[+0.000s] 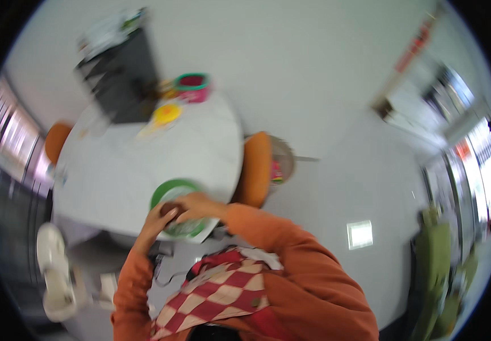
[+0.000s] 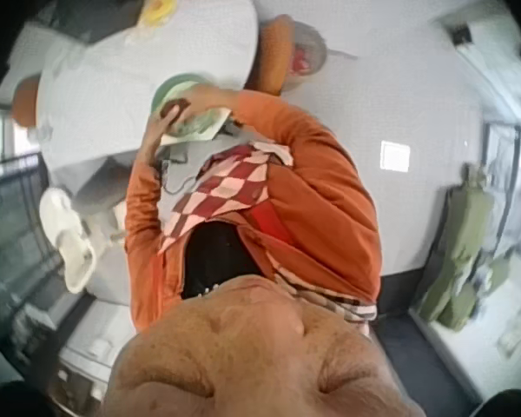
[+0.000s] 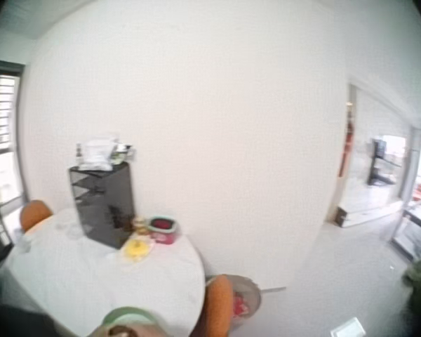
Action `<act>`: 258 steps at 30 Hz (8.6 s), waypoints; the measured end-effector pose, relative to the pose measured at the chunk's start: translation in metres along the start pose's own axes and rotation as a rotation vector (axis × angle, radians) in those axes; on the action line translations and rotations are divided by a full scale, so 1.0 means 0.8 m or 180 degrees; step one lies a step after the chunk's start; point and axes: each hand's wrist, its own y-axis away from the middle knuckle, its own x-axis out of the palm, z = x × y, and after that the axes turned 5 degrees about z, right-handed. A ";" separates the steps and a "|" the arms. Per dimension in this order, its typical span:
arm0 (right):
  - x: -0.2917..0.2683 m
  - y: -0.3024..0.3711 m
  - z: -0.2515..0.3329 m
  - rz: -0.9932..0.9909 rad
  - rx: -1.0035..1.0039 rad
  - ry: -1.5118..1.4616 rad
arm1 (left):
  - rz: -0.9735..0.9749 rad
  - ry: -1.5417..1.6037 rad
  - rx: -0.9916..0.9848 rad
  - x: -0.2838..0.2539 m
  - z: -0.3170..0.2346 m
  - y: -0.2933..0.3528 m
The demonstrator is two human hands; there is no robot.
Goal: The person assembles a small white kitchen appliance by placing its main body on a countertop, plugging in the power cord, and inserting the inner pot. They then wipe the countertop with a cloth, open a window, and rinse the cloth in a green basin at the sink.
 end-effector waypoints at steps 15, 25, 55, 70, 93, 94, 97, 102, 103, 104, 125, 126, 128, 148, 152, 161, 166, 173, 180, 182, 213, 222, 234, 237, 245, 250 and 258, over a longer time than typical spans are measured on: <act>-0.021 0.046 0.096 0.1534 0.0369 -0.3743 | -0.0586 0.0360 0.1274 0.048 0.002 0.078; 0.039 0.034 0.058 0.0056 0.0823 -0.3149 | -0.2971 0.0042 0.0589 0.064 0.133 0.120; 0.069 0.089 0.084 0.0411 0.0885 -0.2274 | -0.1791 0.3026 0.0194 0.125 0.187 0.211; 0.452 0.168 0.360 0.2656 0.0899 -0.1953 | -0.3793 0.3311 0.0280 0.266 0.302 0.735; 0.939 -0.206 0.806 0.4293 0.1075 -0.1957 | -0.5360 0.3905 0.1002 -0.124 0.482 1.134; 0.958 -0.227 0.821 0.4207 0.1086 -0.1908 | -0.5347 0.3944 0.1023 -0.151 0.496 1.148; 1.015 -0.282 0.859 0.4047 0.1101 -0.1994 | -0.5227 0.3984 0.0991 -0.228 0.540 1.191; 1.103 -0.374 0.923 0.4033 0.1068 -0.2005 | -0.4936 0.3669 0.0756 -0.373 0.608 1.281; 1.116 -0.394 0.939 0.3988 0.1056 -0.1910 | -0.4832 0.3655 0.0639 -0.406 0.617 1.299; 1.128 -0.412 0.954 0.3948 0.1012 -0.2012 | -0.4723 0.3600 0.0583 -0.440 0.624 1.317; 1.372 -1.011 1.232 0.2755 0.0497 -0.2308 | -0.4742 0.3877 0.1040 -1.099 0.800 1.536; 1.388 -1.041 1.253 0.2822 0.0412 -0.2270 | -0.4831 0.3858 0.1176 -1.126 0.803 1.544; 1.416 -1.096 1.290 0.3038 0.0215 -0.2083 | -0.4976 0.3902 0.1075 -1.179 0.816 1.562; 1.637 -1.552 1.482 0.1841 0.0134 -0.1797 | -0.4813 0.3786 0.1027 -1.759 1.005 1.774; 1.667 -1.633 1.521 0.2130 -0.0173 -0.2023 | -0.4779 0.3684 0.1165 -1.869 1.023 1.771; 1.805 -1.841 1.644 0.1679 -0.1632 -0.1745 | -0.5094 0.3566 0.1020 -2.051 1.044 1.768; 1.848 -1.922 1.760 0.2181 -0.1268 -0.2005 | -0.5193 0.3802 0.0988 -2.117 1.060 1.783; 1.915 -2.026 1.872 0.1643 -0.1494 -0.2294 | -0.5152 0.4031 0.1117 -2.219 1.105 1.817; 1.918 -2.131 1.917 0.1116 -0.0865 -0.2880 | -0.4933 0.3882 0.1215 -2.326 1.140 1.860; 1.904 -2.147 1.920 0.0989 -0.0846 -0.3076 | -0.4834 0.3844 0.1361 -2.349 1.143 1.867; 1.890 -2.181 1.727 0.0685 -0.0476 -0.0639 | -0.3932 0.3214 0.0875 -2.712 1.179 1.714; 1.874 -2.237 1.619 -0.0233 0.1343 -0.2014 | -0.3086 0.3308 0.0406 -2.924 1.245 1.664; 1.853 -2.612 1.632 -0.0359 0.0797 -0.1269 | -0.2983 0.3314 0.0240 -3.217 1.285 1.578; 1.862 -2.714 1.633 -0.0129 0.0833 -0.1272 | -0.3200 0.3436 0.0235 -3.271 1.303 1.567; 1.908 -3.066 1.698 0.0414 0.0057 -0.1429 | -0.3992 0.3641 0.0618 -3.436 1.297 1.553; 1.982 -3.243 1.813 0.1302 -0.0786 -0.1339 | -0.4365 0.3856 0.0682 -3.549 1.297 1.554; 2.115 -3.473 1.933 0.1870 -0.0224 -0.1884 | -0.4097 0.3660 0.0633 -3.794 1.385 1.568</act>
